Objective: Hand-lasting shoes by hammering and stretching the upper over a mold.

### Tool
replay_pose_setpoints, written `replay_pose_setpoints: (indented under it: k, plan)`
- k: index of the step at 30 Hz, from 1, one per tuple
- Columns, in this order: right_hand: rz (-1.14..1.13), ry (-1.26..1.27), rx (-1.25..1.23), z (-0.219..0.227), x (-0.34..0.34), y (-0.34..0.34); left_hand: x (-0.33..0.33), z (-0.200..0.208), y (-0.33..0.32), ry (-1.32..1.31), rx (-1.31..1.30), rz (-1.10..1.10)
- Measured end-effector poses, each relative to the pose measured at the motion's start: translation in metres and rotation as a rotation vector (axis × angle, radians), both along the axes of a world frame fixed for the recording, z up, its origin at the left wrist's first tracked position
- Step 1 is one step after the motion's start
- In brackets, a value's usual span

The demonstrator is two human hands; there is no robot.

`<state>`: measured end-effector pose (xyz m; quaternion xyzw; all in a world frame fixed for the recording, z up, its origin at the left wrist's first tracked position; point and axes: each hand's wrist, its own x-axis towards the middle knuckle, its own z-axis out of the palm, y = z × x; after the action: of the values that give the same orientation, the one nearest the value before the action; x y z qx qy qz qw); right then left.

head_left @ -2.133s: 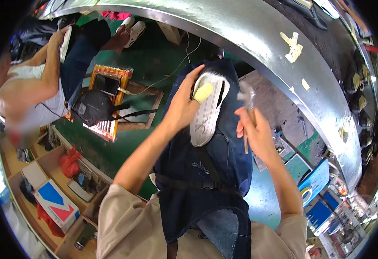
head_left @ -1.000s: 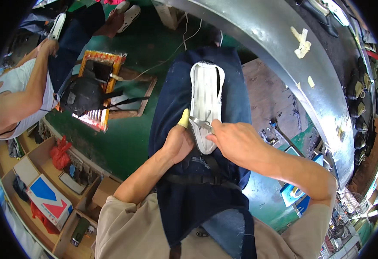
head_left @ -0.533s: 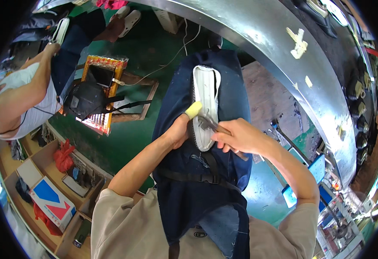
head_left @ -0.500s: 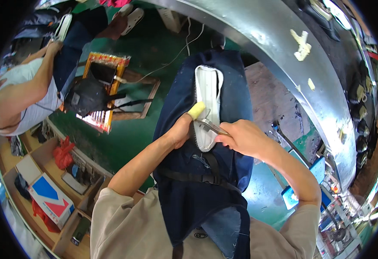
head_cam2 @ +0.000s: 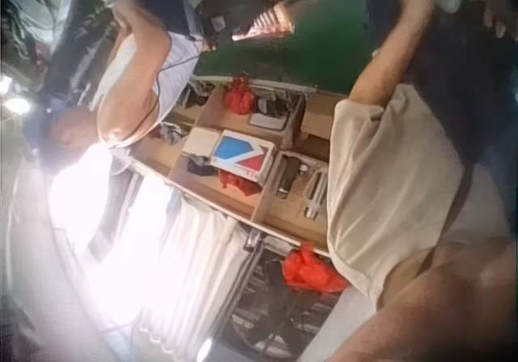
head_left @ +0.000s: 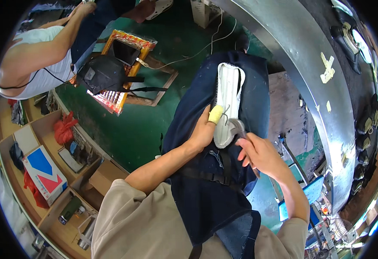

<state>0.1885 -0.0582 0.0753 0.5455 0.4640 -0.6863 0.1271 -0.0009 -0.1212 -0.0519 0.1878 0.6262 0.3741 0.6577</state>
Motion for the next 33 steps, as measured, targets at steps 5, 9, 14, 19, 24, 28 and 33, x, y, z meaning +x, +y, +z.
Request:
replay_pose_setpoints:
  k: [5, 9, 14, 19, 24, 28, 33]
  plan:
    - [0.133, -0.083, 0.545, 0.01, 0.015, 0.014, 0.001, 0.009, -0.006, 0.175, 0.371, -0.12]
    - [0.375, -0.117, 0.96, 0.006, 0.021, 0.031, -0.017, 0.054, 0.006, 0.365, 0.444, -0.395]
    - [0.581, -0.195, 0.979, 0.006, 0.013, 0.056, 0.0, 0.014, 0.041, 0.185, 0.549, -0.143]
    - [0.481, -0.246, 0.996, -0.004, -0.015, 0.03, -0.002, 0.038, 0.054, -0.43, 0.263, -0.025]
    - [0.171, -0.206, 0.986, -0.03, -0.019, 0.008, -0.011, 0.017, 0.064, -0.057, 0.491, -0.221]
    - [-0.296, 0.092, 0.24, -0.018, -0.003, 0.019, -0.015, 0.02, 0.07, 0.116, 0.519, -0.275]
    - [0.114, -0.014, 1.235, -0.022, -0.006, 0.03, -0.007, 0.015, 0.072, 0.18, 0.599, -0.302]
